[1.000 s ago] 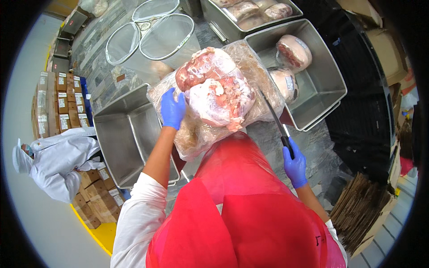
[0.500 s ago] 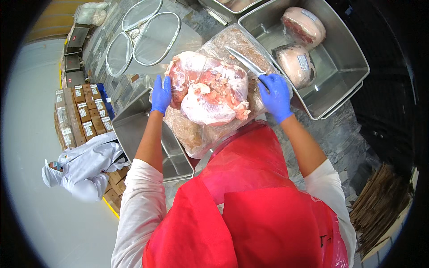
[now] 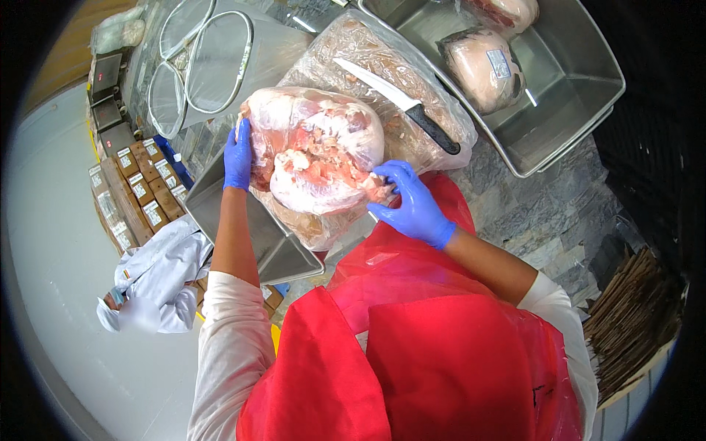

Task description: The person uses a knife to trim fat and cut a large piece of raw meat on a plastic-covered table. They separate portions and place them into metal trays. The person handles the meat with gloved hands and repeatedly repositions the piece while cutting.

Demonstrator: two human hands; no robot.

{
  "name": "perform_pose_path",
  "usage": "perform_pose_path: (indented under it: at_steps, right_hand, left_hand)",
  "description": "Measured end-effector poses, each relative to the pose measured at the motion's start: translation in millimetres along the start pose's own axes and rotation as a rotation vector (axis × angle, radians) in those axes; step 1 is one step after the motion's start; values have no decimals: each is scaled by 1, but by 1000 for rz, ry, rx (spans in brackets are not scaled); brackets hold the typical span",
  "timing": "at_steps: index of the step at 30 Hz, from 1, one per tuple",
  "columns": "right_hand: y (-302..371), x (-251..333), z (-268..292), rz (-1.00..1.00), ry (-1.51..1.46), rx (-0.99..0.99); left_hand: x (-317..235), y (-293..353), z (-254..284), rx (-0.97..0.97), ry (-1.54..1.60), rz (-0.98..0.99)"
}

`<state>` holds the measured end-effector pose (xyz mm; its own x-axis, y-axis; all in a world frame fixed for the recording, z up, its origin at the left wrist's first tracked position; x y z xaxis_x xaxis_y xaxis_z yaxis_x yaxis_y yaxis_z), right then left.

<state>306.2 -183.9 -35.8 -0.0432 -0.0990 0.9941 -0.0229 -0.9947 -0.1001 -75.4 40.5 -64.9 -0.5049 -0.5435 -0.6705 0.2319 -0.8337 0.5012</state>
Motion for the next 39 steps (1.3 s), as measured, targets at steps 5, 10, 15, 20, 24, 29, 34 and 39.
perform_pose_path:
  at_steps: [5,10,15,20,24,29,34,39]
  right_hand:
    - [6,-27,-23,34,14,64]
    - [4,-28,-27,322,129,61]
    - [-14,-27,-32,547,281,89]
    - [-22,-24,-34,395,261,106]
    - [-23,-33,-38,470,299,81]
    - [-21,-32,-19,138,1,-69]
    - [-32,-62,-21,-232,-246,-153]
    - [-56,-90,-22,-253,-334,-206]
  left_hand:
    - [-20,25,-16,-19,128,121]
    - [-19,49,-25,-18,310,199]
    - [-2,54,-14,-76,250,292]
    - [-8,71,-19,-151,253,435]
    - [-17,84,-26,-181,280,426]
    - [13,72,-9,-134,310,428]
    - [16,70,-14,-103,356,306]
    - [36,64,-8,-90,427,283]
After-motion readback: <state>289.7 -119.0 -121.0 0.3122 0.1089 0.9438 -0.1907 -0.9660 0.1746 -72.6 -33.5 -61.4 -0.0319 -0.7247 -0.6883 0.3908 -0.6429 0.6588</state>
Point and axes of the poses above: each hand's wrist, its own y-axis away from the middle knuckle, its own z-axis out of the back of the hand, x = y × z, the point moved 3 cm from there along -y, towards the middle knuckle, and after that the axes turned 10 degrees about z, right-handed, at the moved point
